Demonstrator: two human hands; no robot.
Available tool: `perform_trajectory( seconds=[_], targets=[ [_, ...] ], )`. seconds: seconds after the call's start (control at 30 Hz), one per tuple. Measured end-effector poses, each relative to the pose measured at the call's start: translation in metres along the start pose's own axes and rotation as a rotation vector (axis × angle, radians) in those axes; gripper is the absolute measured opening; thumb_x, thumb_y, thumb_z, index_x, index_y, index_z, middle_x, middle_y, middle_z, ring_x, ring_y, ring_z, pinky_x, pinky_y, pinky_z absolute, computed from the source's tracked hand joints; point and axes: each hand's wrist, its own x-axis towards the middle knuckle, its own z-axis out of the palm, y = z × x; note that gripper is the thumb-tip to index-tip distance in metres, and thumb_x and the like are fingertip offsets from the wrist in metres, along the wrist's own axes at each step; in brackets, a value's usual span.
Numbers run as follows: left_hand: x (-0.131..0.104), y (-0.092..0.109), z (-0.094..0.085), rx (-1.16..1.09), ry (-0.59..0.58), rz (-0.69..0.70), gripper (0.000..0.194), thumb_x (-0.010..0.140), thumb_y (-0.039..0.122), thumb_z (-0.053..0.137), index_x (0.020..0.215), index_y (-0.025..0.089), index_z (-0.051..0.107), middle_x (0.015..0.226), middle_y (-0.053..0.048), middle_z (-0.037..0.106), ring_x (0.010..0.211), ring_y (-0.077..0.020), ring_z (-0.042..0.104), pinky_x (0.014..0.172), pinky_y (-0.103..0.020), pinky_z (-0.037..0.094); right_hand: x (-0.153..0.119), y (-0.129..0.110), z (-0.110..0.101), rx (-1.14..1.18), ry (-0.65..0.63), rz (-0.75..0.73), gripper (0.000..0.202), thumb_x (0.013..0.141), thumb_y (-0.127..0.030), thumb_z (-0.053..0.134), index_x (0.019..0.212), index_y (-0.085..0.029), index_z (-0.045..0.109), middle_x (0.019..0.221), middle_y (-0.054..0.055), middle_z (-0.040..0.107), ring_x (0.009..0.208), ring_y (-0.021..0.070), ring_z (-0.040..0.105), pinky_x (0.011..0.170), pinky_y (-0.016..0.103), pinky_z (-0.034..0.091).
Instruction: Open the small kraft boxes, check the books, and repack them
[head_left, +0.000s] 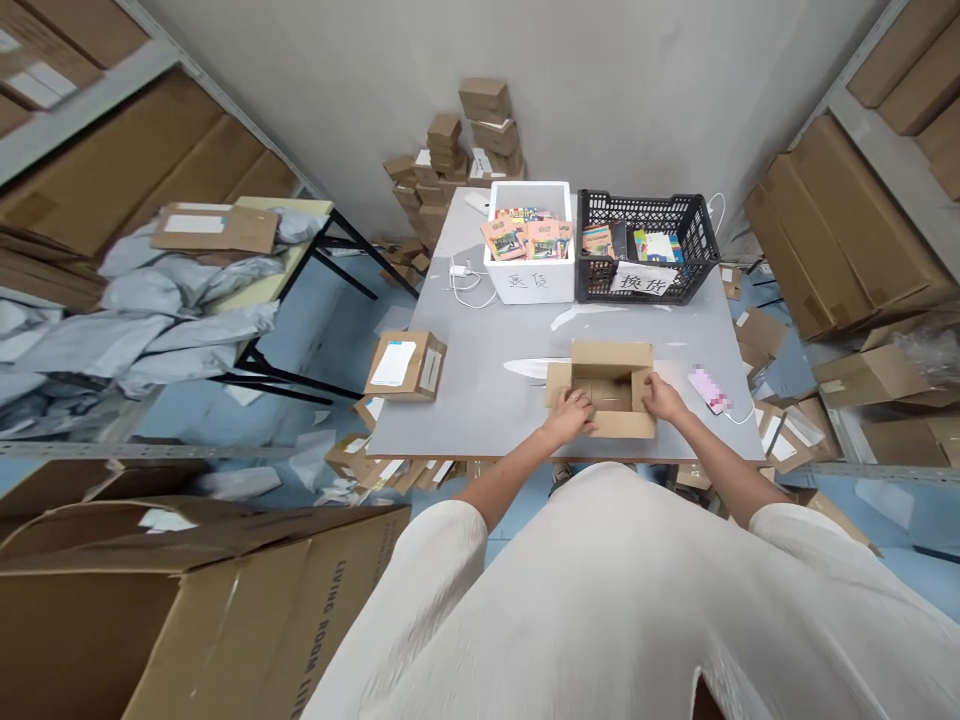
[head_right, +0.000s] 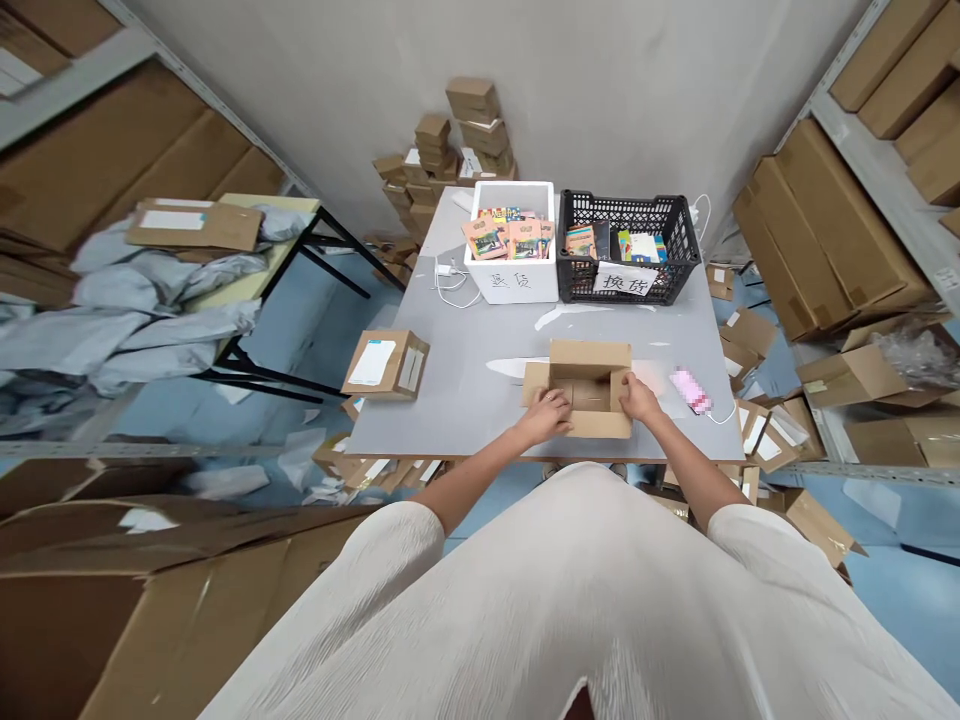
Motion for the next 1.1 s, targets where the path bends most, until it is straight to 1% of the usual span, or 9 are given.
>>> perform_trajectory(
  seconds=[0.1,0.2,0.37,0.47,0.57,0.7,0.9,1.0,1.1],
  targets=[
    [0.0,0.007,0.005,0.022,0.003,0.001,0.016,0.105,0.031,0.065,0.114,0.026,0.078,0.119,-0.01,0.077,0.145,-0.0318,0.054,0.132,-0.063,0.022,-0.005,-0.005,-0.003,0.01,0.016,0.013,0.044,0.082,-0.015,0.069,0.125,-0.025,0.06,0.11,0.007,0.075,0.102,0.0293,0.069,0.087,0.035,0.052],
    [-0.002,0.007,-0.003,0.058,0.081,0.021,0.02,0.109,0.027,0.057,0.115,0.028,0.076,0.119,-0.009,0.077,0.139,-0.0289,0.056,0.134,-0.062,0.019,-0.009,-0.01,-0.014,0.028,0.047,0.01,0.047,0.082,-0.014,0.069,0.127,-0.026,0.062,0.107,0.007,0.075,0.099,0.0293,0.07,0.086,0.035,0.052],
    [-0.006,0.0,-0.04,0.095,0.184,0.031,0.028,0.104,0.022,0.058,0.128,0.027,0.073,0.126,-0.013,0.074,0.142,-0.0331,0.055,0.133,-0.061,0.02,-0.002,-0.027,-0.036,0.063,0.157,-0.014,0.048,0.085,-0.017,0.067,0.132,-0.027,0.06,0.111,0.009,0.075,0.098,0.0305,0.07,0.085,0.037,0.053],
    [-0.006,-0.004,-0.061,0.117,0.243,-0.039,0.043,0.101,0.021,0.06,0.143,0.024,0.067,0.135,-0.018,0.071,0.144,-0.0364,0.053,0.135,-0.062,0.017,0.015,-0.051,-0.037,0.083,0.214,-0.029,0.048,0.085,-0.019,0.067,0.132,-0.026,0.059,0.111,0.01,0.075,0.098,0.0312,0.069,0.086,0.039,0.055],
    [-0.009,-0.009,-0.069,0.113,0.274,-0.069,0.056,0.101,0.023,0.061,0.157,0.025,0.057,0.146,-0.018,0.067,0.147,-0.0372,0.052,0.136,-0.061,0.016,0.035,-0.083,-0.025,0.114,0.241,-0.067,0.048,0.085,-0.019,0.068,0.132,-0.026,0.058,0.112,0.01,0.075,0.098,0.0314,0.068,0.09,0.041,0.057],
    [-0.02,-0.023,-0.068,0.103,0.286,-0.104,0.051,0.107,0.026,0.052,0.158,0.025,0.057,0.148,-0.016,0.067,0.148,-0.0347,0.052,0.135,-0.06,0.021,0.062,-0.128,0.005,0.119,0.208,-0.119,0.05,0.084,-0.019,0.068,0.132,-0.025,0.058,0.116,0.012,0.075,0.103,0.0332,0.069,0.095,0.043,0.057],
    [-0.044,-0.059,-0.062,0.082,0.287,-0.264,0.046,0.108,0.029,0.052,0.154,0.025,0.061,0.15,-0.016,0.064,0.148,-0.0355,0.052,0.134,-0.062,0.024,0.093,-0.189,0.049,0.117,0.128,-0.205,0.052,0.084,-0.017,0.067,0.135,-0.024,0.059,0.125,0.014,0.076,0.113,0.0341,0.07,0.102,0.046,0.057],
    [-0.054,-0.078,-0.06,0.068,0.285,-0.344,0.049,0.107,0.028,0.052,0.156,0.024,0.06,0.154,-0.018,0.062,0.149,-0.0364,0.05,0.132,-0.061,0.027,0.108,-0.216,0.066,0.147,0.073,-0.241,0.054,0.086,-0.017,0.067,0.138,-0.023,0.06,0.13,0.013,0.076,0.111,0.0324,0.071,0.106,0.047,0.056],
    [-0.061,-0.093,-0.057,0.062,0.279,-0.413,0.054,0.106,0.028,0.052,0.16,0.023,0.057,0.159,-0.019,0.059,0.152,-0.0374,0.048,0.13,-0.06,0.031,0.121,-0.236,0.08,0.168,-0.013,-0.291,0.055,0.088,-0.017,0.067,0.142,-0.021,0.063,0.137,0.013,0.074,0.108,0.0296,0.073,0.112,0.047,0.055]
  ],
)
